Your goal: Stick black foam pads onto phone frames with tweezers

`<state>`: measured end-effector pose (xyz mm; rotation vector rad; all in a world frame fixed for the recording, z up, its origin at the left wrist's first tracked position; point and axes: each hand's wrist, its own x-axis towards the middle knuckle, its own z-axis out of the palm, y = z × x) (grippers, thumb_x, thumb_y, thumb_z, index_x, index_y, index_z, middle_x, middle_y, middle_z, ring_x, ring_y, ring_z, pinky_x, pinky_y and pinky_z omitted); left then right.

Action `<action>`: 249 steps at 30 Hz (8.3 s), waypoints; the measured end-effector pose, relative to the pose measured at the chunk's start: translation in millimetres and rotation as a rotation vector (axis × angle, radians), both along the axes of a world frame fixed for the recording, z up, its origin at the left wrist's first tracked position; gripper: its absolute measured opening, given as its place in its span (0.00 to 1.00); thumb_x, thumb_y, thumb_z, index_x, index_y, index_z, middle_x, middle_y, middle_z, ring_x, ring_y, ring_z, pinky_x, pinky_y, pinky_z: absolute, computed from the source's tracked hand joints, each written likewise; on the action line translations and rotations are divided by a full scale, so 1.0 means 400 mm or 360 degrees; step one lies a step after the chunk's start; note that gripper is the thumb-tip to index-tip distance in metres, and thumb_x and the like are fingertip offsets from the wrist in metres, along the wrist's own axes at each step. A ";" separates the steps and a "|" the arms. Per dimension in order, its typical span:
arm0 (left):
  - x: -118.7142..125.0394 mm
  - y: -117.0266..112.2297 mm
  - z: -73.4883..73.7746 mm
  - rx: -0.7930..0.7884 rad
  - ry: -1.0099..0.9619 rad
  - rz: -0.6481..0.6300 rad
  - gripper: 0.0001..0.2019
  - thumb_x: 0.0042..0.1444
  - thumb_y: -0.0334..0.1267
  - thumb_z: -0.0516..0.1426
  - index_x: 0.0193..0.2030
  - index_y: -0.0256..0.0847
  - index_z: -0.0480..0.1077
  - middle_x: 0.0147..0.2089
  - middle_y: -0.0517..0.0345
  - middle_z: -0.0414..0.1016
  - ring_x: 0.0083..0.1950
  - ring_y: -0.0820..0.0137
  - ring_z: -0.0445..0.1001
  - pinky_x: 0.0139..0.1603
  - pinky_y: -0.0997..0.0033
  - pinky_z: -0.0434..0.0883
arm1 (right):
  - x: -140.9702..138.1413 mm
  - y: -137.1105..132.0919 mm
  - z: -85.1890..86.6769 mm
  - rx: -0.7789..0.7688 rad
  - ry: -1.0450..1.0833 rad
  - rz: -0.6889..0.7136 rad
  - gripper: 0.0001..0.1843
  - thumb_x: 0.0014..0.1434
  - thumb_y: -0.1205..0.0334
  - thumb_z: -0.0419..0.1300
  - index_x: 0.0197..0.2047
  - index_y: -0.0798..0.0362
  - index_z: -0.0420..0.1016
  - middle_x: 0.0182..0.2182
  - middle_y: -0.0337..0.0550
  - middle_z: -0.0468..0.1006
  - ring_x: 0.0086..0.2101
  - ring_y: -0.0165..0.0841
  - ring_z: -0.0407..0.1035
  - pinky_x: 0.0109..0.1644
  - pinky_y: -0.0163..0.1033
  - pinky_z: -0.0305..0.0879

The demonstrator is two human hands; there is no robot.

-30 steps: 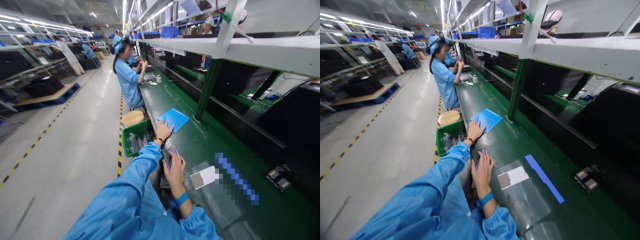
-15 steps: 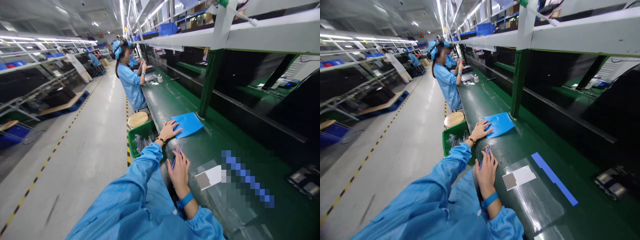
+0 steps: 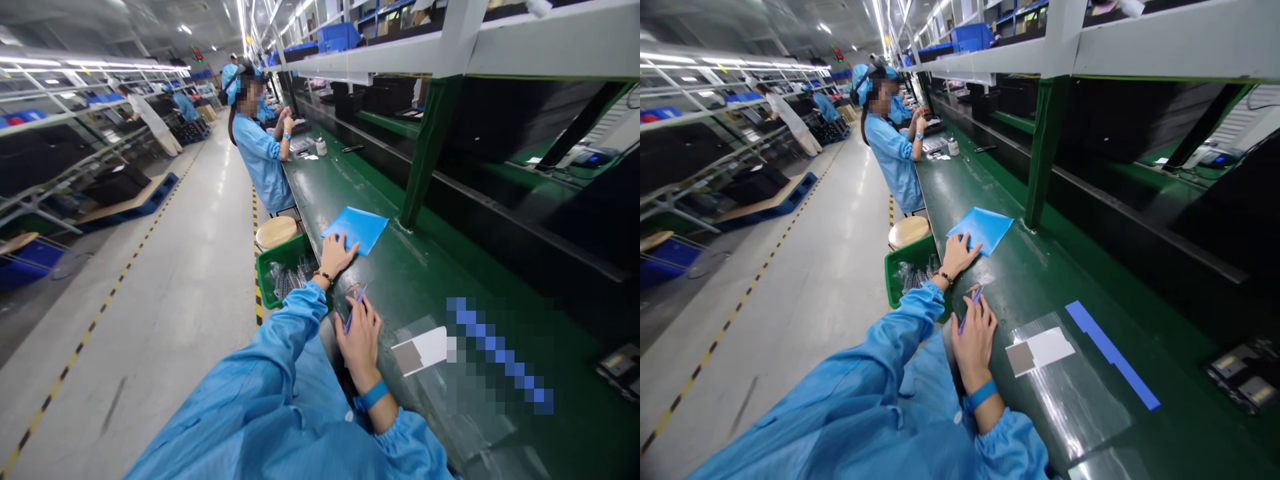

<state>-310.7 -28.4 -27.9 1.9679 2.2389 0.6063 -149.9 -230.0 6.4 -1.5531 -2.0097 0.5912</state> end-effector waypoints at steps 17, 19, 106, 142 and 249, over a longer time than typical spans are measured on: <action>0.005 -0.001 0.013 -0.0059 0.0091 0.0038 0.38 0.72 0.65 0.51 0.76 0.39 0.68 0.75 0.36 0.68 0.75 0.40 0.64 0.76 0.40 0.62 | -0.004 0.000 -0.001 -0.0041 0.0022 -0.0005 0.24 0.74 0.55 0.56 0.69 0.52 0.72 0.70 0.55 0.74 0.74 0.50 0.57 0.73 0.60 0.56; 0.001 0.003 0.018 -0.0107 0.0088 -0.0102 0.36 0.72 0.65 0.51 0.76 0.43 0.68 0.77 0.41 0.67 0.76 0.44 0.63 0.78 0.43 0.62 | -0.005 0.001 0.001 -0.0050 0.0024 -0.0015 0.24 0.74 0.55 0.57 0.69 0.51 0.71 0.71 0.55 0.73 0.74 0.50 0.57 0.72 0.60 0.57; 0.022 -0.039 0.025 0.0002 -0.0238 -0.0715 0.25 0.73 0.57 0.57 0.68 0.48 0.74 0.79 0.52 0.67 0.81 0.59 0.63 0.84 0.51 0.56 | -0.003 -0.001 0.036 -0.0117 0.0127 -0.0067 0.23 0.75 0.57 0.59 0.70 0.51 0.70 0.70 0.54 0.74 0.73 0.47 0.59 0.73 0.58 0.57; -0.111 0.479 -0.071 0.0024 -0.0378 -0.0355 0.09 0.70 0.40 0.58 0.49 0.43 0.80 0.57 0.44 0.78 0.64 0.50 0.72 0.64 0.49 0.71 | -0.139 0.134 -0.034 0.0019 -0.0431 0.0006 0.37 0.76 0.51 0.57 0.82 0.50 0.53 0.77 0.55 0.62 0.74 0.48 0.59 0.74 0.60 0.59; -0.573 0.841 -0.182 0.0143 -0.0621 -0.0254 0.08 0.58 0.44 0.68 0.40 0.44 0.80 0.42 0.53 0.81 0.45 0.60 0.72 0.66 0.49 0.68 | -0.209 0.262 0.005 0.0013 -0.0189 -0.0074 0.19 0.77 0.53 0.56 0.66 0.46 0.75 0.67 0.44 0.79 0.65 0.43 0.73 0.64 0.50 0.61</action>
